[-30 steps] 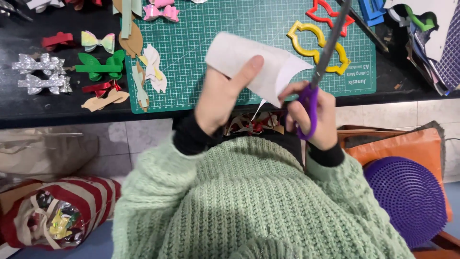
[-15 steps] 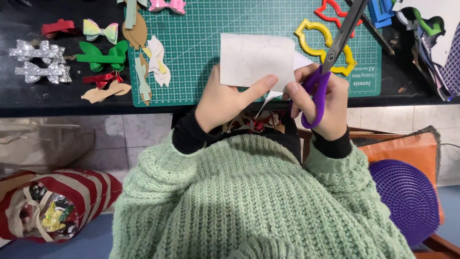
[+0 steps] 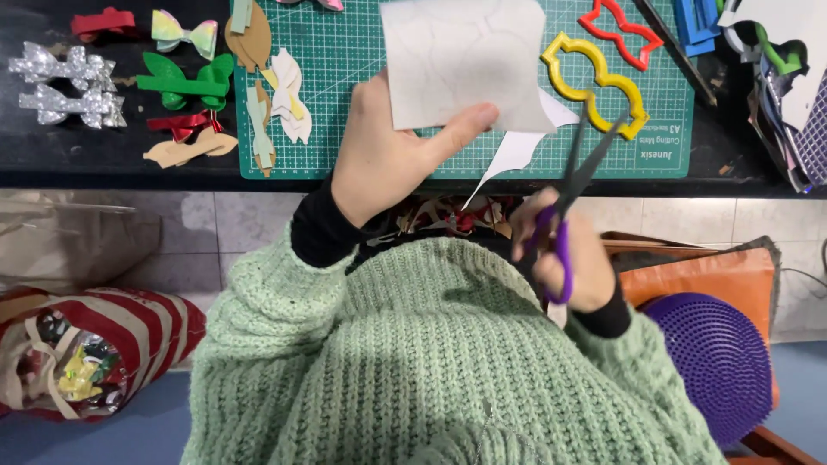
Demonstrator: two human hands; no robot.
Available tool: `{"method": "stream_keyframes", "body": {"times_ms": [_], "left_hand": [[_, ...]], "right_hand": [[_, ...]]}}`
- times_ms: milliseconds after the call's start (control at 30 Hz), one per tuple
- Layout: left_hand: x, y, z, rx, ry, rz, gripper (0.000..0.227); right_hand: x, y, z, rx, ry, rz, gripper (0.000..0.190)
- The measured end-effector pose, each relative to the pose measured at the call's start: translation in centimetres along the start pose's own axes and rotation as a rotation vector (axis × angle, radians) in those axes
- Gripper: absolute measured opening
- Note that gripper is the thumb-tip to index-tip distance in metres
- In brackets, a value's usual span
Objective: Cutting out shapes from white felt using scissors.
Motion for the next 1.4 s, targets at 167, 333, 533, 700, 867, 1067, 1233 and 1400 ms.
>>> {"method": "stream_keyframes", "body": {"times_ms": [167, 333, 533, 700, 867, 1067, 1233, 1400], "left_hand": [[0.0, 0.0, -0.2, 0.013, -0.050, -0.049, 0.038], [0.4, 0.1, -0.4, 0.009, -0.062, -0.057, 0.041], [0.4, 0.4, -0.6, 0.013, -0.089, -0.051, 0.041], [0.5, 0.4, -0.8, 0.017, -0.084, -0.051, 0.041], [0.6, 0.4, -0.8, 0.024, -0.083, -0.042, 0.041], [0.6, 0.4, -1.2, 0.009, -0.078, -0.047, 0.041], [0.6, 0.5, -1.1, 0.029, -0.067, -0.054, 0.042], [0.6, 0.5, -1.2, 0.017, -0.069, -0.057, 0.042]], "right_hand": [[1.7, -0.2, 0.9, 0.083, 0.224, 0.181, 0.073], [1.3, -2.9, 1.9, 0.072, 0.278, 0.161, 0.072], [1.4, -4.0, 2.6, 0.029, 0.265, 0.176, 0.070], [1.3, -4.1, 2.4, 0.008, 0.303, 0.157, 0.070], [1.3, -4.1, 2.1, -0.005, 0.305, 0.142, 0.068], [1.2, -3.9, 2.2, 0.008, 0.346, 0.113, 0.068], [1.3, -3.9, 2.6, 0.015, 0.326, 0.104, 0.067], [1.4, -3.8, 2.7, 0.025, 0.331, 0.101, 0.066]]}}
Point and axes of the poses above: each hand's wrist, its own y-axis away from the middle knuckle, its own x-axis out of the palm, z = x × y, the point moved 2 cm from there along -y, towards the middle knuckle
